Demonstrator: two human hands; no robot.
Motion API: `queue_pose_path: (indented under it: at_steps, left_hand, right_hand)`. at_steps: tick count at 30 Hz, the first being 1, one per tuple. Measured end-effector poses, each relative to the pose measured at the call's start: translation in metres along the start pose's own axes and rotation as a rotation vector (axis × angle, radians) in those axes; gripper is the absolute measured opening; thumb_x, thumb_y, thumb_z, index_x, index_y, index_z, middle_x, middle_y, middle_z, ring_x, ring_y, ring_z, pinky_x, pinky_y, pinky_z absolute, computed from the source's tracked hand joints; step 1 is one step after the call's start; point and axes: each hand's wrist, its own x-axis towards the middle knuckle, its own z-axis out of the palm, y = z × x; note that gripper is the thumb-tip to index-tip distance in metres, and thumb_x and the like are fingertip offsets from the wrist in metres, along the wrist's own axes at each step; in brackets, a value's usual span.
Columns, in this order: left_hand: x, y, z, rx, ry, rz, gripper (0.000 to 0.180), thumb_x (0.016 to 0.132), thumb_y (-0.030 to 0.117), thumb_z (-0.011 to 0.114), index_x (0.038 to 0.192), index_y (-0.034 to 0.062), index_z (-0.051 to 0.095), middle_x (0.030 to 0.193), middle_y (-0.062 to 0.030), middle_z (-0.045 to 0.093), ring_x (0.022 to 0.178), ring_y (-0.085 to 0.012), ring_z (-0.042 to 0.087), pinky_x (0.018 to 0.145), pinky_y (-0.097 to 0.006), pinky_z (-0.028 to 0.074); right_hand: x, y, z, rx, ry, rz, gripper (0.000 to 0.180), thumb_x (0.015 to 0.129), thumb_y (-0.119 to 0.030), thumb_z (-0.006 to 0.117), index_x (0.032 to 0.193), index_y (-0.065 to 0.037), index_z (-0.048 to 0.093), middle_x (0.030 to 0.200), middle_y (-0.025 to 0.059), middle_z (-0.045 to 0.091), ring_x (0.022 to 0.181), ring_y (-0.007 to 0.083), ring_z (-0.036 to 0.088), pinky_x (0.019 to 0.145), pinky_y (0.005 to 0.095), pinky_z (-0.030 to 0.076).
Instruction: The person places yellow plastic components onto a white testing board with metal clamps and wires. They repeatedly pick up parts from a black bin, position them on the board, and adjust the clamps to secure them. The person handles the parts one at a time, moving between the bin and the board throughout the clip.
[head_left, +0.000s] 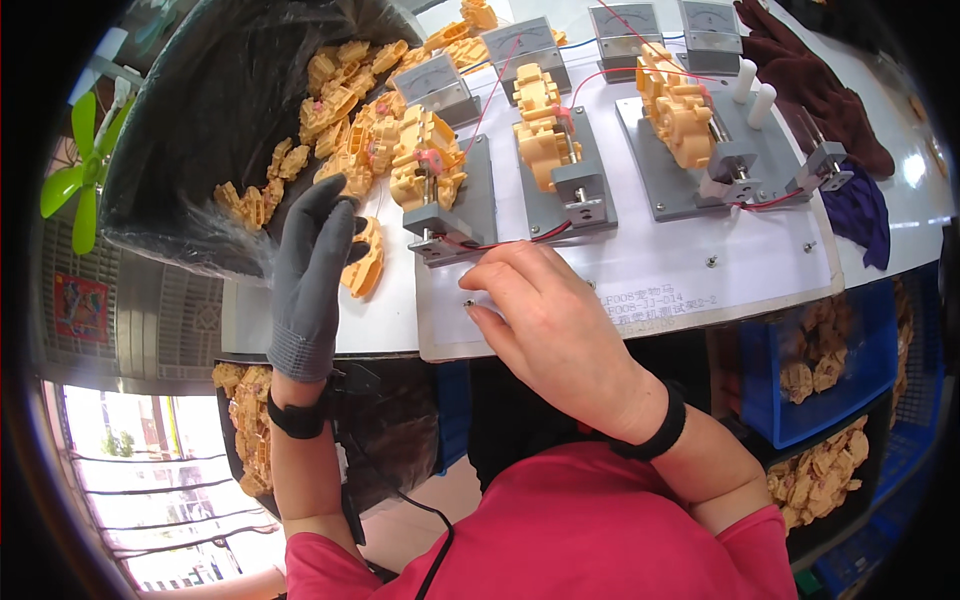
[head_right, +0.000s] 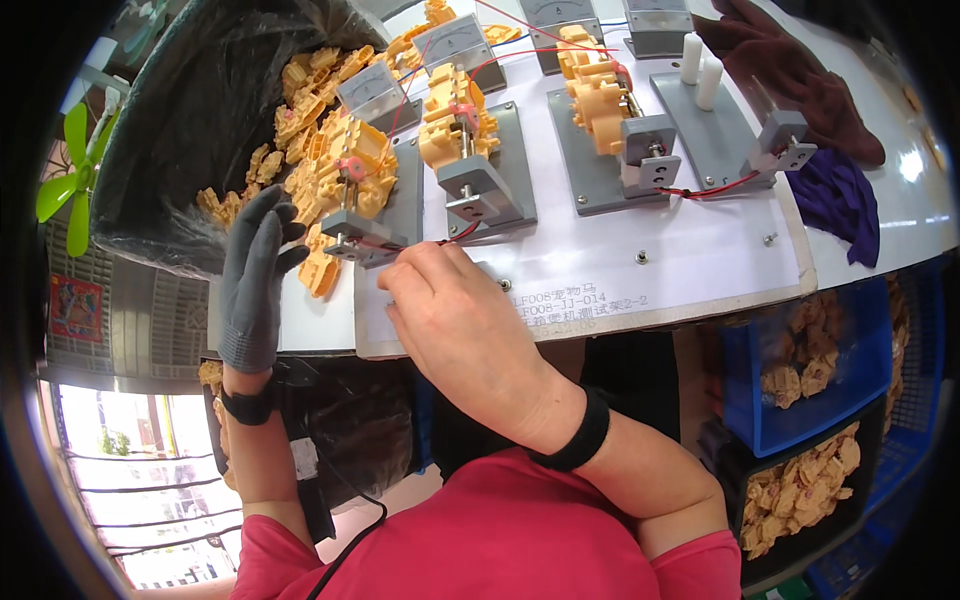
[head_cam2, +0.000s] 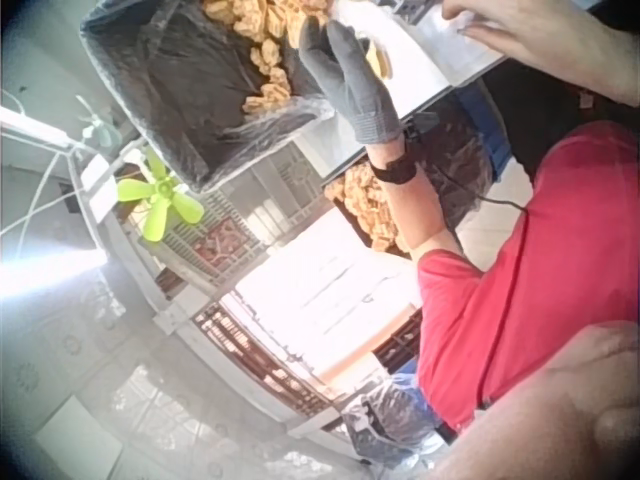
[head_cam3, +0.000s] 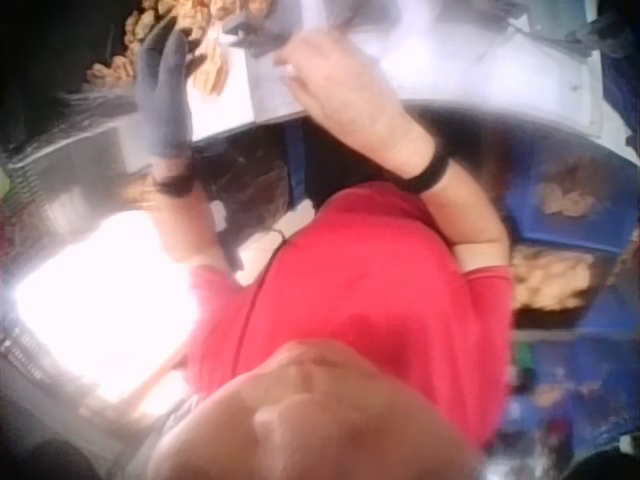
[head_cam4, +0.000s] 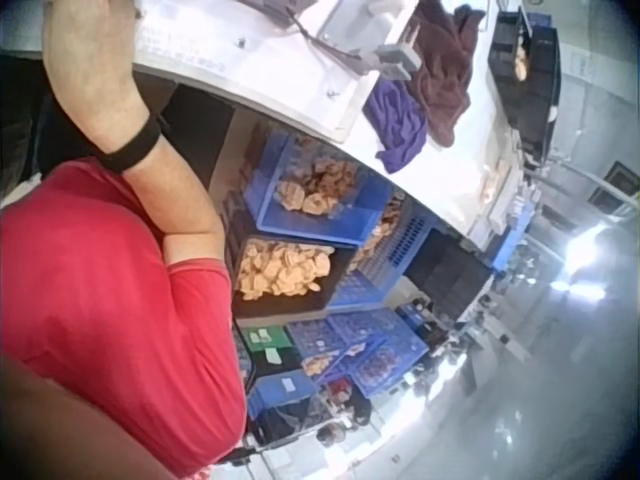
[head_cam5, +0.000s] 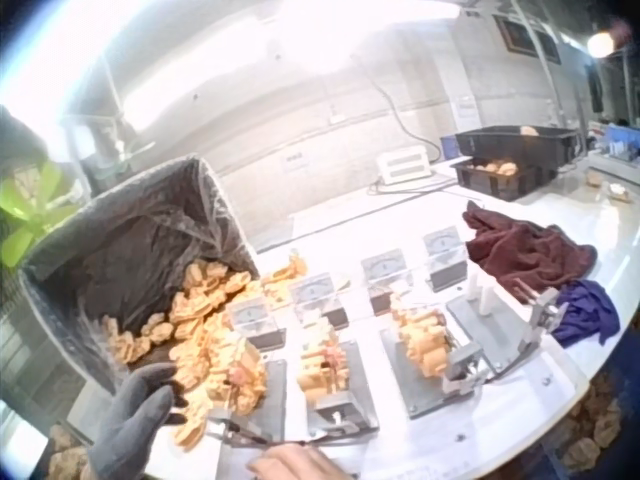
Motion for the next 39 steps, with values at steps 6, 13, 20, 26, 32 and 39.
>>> queue_pose_path:
  at_steps: [6, 13, 20, 26, 32, 39]
  left_hand:
    - [0.018, 0.012, 0.022, -0.098, -0.138, -0.024, 0.051, 0.096, 0.025, 0.064, 0.137, 0.0001, 0.048, 0.115, -0.0112, 0.059, 0.100, -0.0141, 0.060, 0.086, -0.029, 0.051]
    - [0.030, 0.005, 0.025, -0.181, -0.151, -0.002, 0.051, 0.093, 0.020, 0.069, 0.134, -0.0023, 0.047, 0.108, -0.0112, 0.062, 0.093, -0.0116, 0.059, 0.080, -0.026, 0.052]
    - [0.032, -0.003, 0.027, -0.140, -0.092, 0.065, 0.050, 0.092, 0.015, 0.070, 0.134, -0.0022, 0.047, 0.110, -0.0116, 0.062, 0.093, -0.0118, 0.060, 0.077, -0.026, 0.052]
    - [0.033, -0.006, 0.027, -0.149, -0.106, 0.066, 0.049, 0.093, 0.016, 0.069, 0.133, -0.0018, 0.048, 0.113, -0.0119, 0.061, 0.096, -0.0122, 0.060, 0.080, -0.026, 0.052]
    - [0.032, -0.006, 0.026, -0.158, -0.107, 0.055, 0.048, 0.093, 0.016, 0.069, 0.133, -0.0012, 0.048, 0.115, -0.0117, 0.060, 0.098, -0.0120, 0.059, 0.082, -0.026, 0.052]
    - [0.034, -0.008, 0.025, -0.158, -0.118, 0.061, 0.047, 0.093, 0.017, 0.070, 0.131, -0.0010, 0.050, 0.115, -0.0100, 0.059, 0.095, -0.0109, 0.059, 0.080, -0.025, 0.052]
  right_hand:
    - [0.000, -0.001, 0.000, -0.028, -0.013, 0.010, 0.022, 0.081, -0.002, 0.070, 0.101, -0.002, 0.061, 0.103, 0.0119, 0.059, 0.097, 0.0323, 0.059, 0.085, 0.0405, 0.049]
    - [0.000, -0.001, 0.001, -0.039, -0.018, 0.005, 0.021, 0.082, -0.003, 0.069, 0.101, -0.002, 0.061, 0.103, 0.0117, 0.060, 0.098, 0.0320, 0.059, 0.085, 0.0405, 0.049]
    - [0.000, -0.001, -0.001, -0.035, -0.020, -0.016, 0.020, 0.081, -0.002, 0.068, 0.099, 0.000, 0.059, 0.100, 0.0115, 0.057, 0.096, 0.0302, 0.057, 0.086, 0.0392, 0.049]
    - [-0.001, 0.000, 0.000, -0.033, -0.012, -0.015, 0.020, 0.082, -0.002, 0.067, 0.100, 0.000, 0.059, 0.101, 0.0116, 0.057, 0.097, 0.0302, 0.057, 0.087, 0.0397, 0.049]
    - [-0.001, -0.002, -0.001, -0.015, -0.007, 0.007, 0.020, 0.082, -0.004, 0.069, 0.100, -0.002, 0.061, 0.102, 0.0127, 0.060, 0.097, 0.0322, 0.059, 0.084, 0.0402, 0.050]
    - [-0.001, -0.001, -0.001, -0.024, -0.014, -0.007, 0.019, 0.082, -0.003, 0.067, 0.100, -0.001, 0.059, 0.101, 0.0111, 0.057, 0.097, 0.0296, 0.057, 0.086, 0.0389, 0.049]
